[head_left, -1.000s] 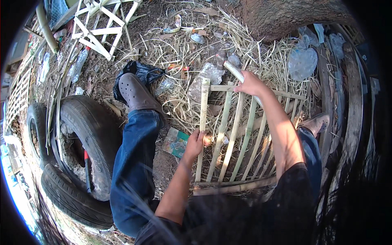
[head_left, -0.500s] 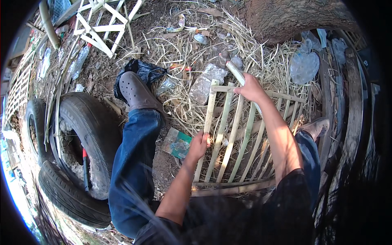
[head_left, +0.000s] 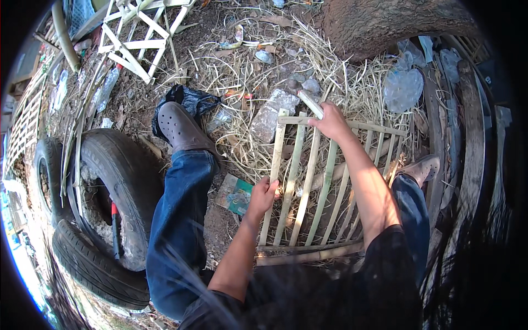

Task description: The person constructs a bamboo lattice by positioning thin bamboo strips and securing them with nails using a hammer.

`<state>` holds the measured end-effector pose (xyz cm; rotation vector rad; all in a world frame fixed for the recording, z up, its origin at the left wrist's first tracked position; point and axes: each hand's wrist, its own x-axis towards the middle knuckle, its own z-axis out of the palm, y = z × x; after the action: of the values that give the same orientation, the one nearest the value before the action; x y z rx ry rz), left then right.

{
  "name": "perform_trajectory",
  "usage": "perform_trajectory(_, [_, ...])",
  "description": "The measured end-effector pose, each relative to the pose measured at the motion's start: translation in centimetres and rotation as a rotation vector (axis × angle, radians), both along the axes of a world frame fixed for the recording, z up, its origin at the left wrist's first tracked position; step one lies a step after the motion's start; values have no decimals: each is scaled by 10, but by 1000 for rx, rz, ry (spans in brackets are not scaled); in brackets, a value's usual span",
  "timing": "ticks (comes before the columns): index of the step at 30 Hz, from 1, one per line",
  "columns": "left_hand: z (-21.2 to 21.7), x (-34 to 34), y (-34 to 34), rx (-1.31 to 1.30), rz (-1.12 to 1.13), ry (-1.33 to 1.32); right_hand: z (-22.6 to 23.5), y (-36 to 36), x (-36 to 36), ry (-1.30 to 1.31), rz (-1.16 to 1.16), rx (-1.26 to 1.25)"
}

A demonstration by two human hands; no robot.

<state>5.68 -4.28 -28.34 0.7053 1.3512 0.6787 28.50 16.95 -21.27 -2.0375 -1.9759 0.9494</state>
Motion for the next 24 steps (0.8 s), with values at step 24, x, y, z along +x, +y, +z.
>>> perform_trajectory(24, [122,-23,50,133,-501,699,202,-326,86,128,-77,96])
